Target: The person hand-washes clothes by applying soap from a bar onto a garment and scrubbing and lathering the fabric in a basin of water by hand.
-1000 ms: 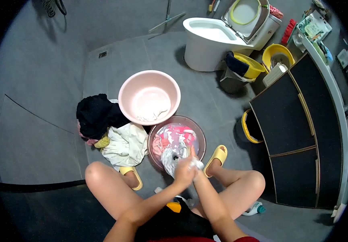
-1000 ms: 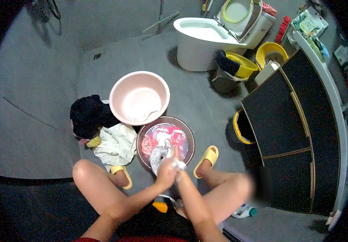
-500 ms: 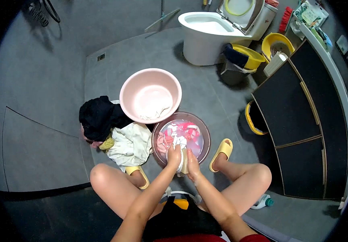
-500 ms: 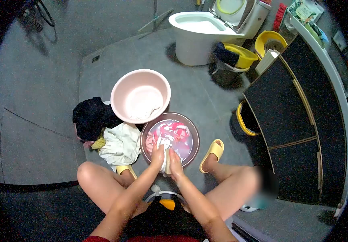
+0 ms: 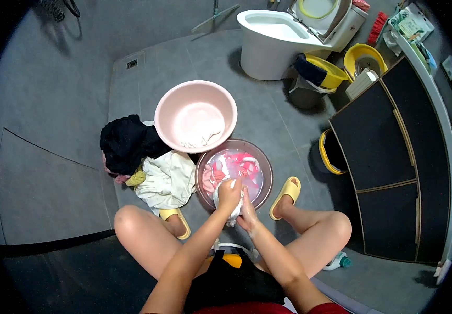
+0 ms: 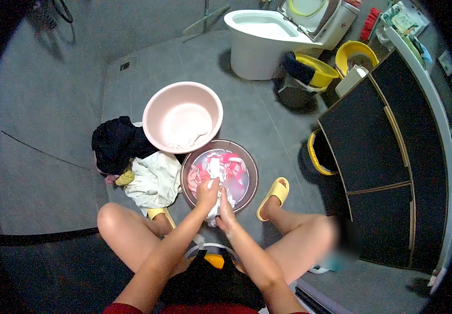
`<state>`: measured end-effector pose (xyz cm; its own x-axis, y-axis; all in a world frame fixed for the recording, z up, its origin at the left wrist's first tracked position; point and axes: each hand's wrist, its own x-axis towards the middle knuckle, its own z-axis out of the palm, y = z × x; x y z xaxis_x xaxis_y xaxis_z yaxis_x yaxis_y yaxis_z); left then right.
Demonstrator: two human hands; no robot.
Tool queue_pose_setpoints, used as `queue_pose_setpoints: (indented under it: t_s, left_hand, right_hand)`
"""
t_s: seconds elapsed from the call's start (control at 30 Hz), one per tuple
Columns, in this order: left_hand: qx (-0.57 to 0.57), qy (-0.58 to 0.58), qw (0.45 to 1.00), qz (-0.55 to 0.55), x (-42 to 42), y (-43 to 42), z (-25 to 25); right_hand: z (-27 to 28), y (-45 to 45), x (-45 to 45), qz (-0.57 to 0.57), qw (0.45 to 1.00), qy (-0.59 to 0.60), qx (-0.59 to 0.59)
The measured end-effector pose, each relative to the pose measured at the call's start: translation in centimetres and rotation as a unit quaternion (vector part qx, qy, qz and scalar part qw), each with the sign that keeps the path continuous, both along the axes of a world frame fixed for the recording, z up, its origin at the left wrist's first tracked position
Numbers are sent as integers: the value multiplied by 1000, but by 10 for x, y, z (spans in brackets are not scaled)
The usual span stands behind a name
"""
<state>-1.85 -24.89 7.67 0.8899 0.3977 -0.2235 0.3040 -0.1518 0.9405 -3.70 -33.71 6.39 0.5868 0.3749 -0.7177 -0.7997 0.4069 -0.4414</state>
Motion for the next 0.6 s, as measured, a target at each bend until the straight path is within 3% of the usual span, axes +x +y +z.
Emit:
queue_pose_setpoints:
  t_s: [0.1,0.13,0.2,0.23,0.27,0.3,0.33,0.37,0.4,0.47,0.6]
  left_hand:
    - [-44,0,991,127,-6,-4,-12]
    - [-32,-74,977,197,-12,-15,-12]
    - [111,-108,985,82,-29,-22,-2]
    - [120,-170,977,40,-31,-26,7]
    - [127,-230,965,-1,-32,-31,33]
    - [134,-291,946,-43,-29,-32,48]
    - [135,-255,957,-37,-22,-27,37]
    - [137,-217,966,-31,-16,-17,16]
    - [137,-177,974,-24,-12,-9,8]
    - [101,-150,979,95,-3,1,0]
    - [-153,-105,965,186,-5,1,-44]
  right_hand:
    - [6,2,0,-50,991,-113,-49]
    - [9,3,3,-67,989,-123,-42]
    - [23,2,9,-101,984,-140,-31]
    - [-7,-14,14,-59,991,-116,36]
    - [-30,-8,4,-142,954,-111,240]
    - [-32,14,-6,-218,869,-103,432]
    - [-26,0,-6,-143,964,-100,200]
    - [-1,-9,-5,-17,998,-61,-11]
    - [1,-3,-4,-13,999,-47,-14]
    - [11,0,-4,14,994,-102,27]
    - [12,-2,-5,-36,989,-143,-20]
